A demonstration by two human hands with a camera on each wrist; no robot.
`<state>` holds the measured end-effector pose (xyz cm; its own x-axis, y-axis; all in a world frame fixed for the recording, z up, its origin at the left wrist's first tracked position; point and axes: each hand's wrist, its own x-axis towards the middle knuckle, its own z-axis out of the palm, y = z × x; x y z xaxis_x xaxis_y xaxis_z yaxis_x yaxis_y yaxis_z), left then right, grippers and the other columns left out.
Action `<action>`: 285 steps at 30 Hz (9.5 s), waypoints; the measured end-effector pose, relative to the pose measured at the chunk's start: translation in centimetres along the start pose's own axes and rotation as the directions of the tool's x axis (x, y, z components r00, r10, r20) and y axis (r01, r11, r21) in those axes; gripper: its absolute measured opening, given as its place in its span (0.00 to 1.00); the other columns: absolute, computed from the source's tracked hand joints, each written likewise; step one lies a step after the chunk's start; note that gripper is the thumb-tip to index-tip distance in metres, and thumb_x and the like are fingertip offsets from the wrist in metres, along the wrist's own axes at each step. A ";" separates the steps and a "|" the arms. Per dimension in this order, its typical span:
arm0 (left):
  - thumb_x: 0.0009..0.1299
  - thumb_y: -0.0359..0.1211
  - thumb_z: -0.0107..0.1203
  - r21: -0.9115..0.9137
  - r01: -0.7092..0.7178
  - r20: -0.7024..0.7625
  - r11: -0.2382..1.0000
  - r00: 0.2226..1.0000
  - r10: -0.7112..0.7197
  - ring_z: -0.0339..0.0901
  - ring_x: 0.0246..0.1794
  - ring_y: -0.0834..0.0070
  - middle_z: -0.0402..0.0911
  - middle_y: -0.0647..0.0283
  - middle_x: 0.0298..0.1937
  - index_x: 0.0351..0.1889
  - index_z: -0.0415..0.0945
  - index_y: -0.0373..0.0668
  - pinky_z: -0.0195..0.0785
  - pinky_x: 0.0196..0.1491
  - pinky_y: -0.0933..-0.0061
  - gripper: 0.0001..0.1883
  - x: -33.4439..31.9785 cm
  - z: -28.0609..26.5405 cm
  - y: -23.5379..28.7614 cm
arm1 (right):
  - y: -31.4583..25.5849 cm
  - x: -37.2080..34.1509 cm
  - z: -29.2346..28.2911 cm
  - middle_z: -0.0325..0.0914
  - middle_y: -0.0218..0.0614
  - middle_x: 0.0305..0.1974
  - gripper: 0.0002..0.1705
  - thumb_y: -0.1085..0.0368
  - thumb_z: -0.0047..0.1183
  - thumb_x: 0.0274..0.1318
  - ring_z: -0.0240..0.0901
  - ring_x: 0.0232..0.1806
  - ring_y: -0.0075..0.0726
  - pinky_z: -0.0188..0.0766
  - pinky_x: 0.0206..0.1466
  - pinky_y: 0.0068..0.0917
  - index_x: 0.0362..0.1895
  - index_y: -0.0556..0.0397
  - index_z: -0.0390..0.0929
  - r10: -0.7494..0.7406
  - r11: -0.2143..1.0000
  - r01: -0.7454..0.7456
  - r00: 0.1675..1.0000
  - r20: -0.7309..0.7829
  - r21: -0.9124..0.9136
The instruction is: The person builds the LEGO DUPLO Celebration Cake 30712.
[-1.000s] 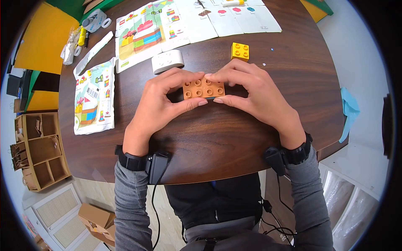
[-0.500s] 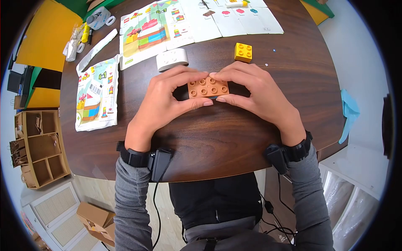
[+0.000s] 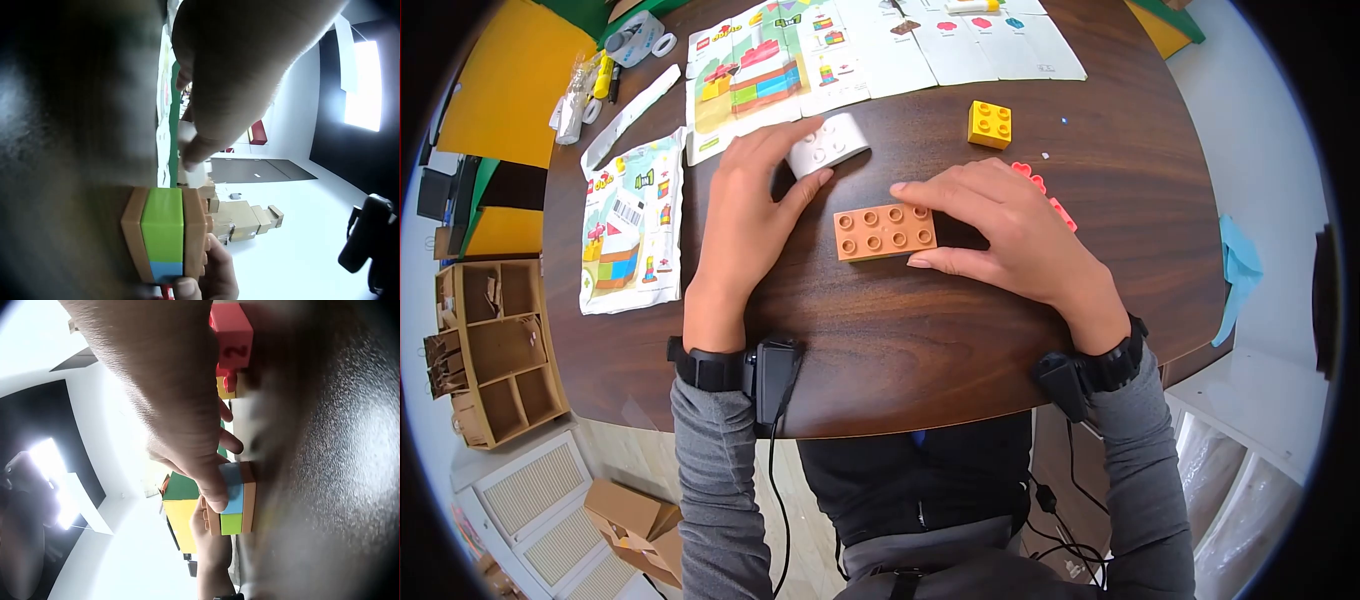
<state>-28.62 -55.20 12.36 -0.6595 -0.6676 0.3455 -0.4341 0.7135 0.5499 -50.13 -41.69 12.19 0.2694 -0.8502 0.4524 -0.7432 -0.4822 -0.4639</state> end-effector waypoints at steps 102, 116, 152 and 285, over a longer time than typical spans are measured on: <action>0.53 0.33 0.69 -0.417 0.014 0.241 0.909 0.966 0.096 0.73 0.31 0.80 0.80 0.64 0.32 0.38 0.75 0.38 0.66 0.39 0.78 0.18 -1.0 0.3 2.7 | 4.0 -3.7 -8.4 0.65 0.24 0.36 0.30 0.52 0.73 0.38 0.59 0.39 0.23 0.58 0.44 0.19 0.43 0.50 0.74 0.567 0.780 -0.621 0.755 0.330 0.081; 0.52 0.33 0.70 -0.456 0.038 0.243 0.889 0.966 0.083 0.74 0.33 0.79 0.81 0.64 0.34 0.39 0.76 0.38 0.67 0.42 0.77 0.19 -0.9 0.6 2.4 | 2.8 0.0 -3.2 0.74 0.39 0.48 0.29 0.60 0.62 0.55 0.74 0.47 0.36 0.70 0.52 0.30 0.61 0.53 0.74 0.146 0.965 -0.249 0.766 -0.626 -0.080; 0.54 0.33 0.69 -0.428 0.014 0.207 0.904 0.975 0.083 0.71 0.32 0.79 0.77 0.63 0.30 0.40 0.75 0.38 0.66 0.40 0.76 0.18 -0.8 0.5 3.1 | 0.8 0.5 -0.1 0.73 0.45 0.46 0.20 0.52 0.45 0.68 0.72 0.47 0.50 0.69 0.50 0.37 0.50 0.56 0.74 0.290 0.943 -0.330 0.865 -0.410 -0.030; 0.56 0.45 0.63 -0.434 -0.080 0.076 0.897 0.989 0.125 0.76 0.43 0.60 0.79 0.59 0.38 0.45 0.77 0.43 0.65 0.50 0.62 0.23 -1.4 3.4 1.8 | 17.3 13.0 -5.4 0.83 0.43 0.32 0.18 0.51 0.51 0.59 0.81 0.35 0.44 0.74 0.43 0.34 0.45 0.49 0.74 0.802 0.503 -0.709 0.596 -0.039 -0.495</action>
<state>-30.56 -52.23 10.23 -0.7534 -0.5549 0.3527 -0.0704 0.6014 0.7959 -62.81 -59.99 14.16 -0.4593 -0.8853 -0.0733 -0.8677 0.4647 -0.1764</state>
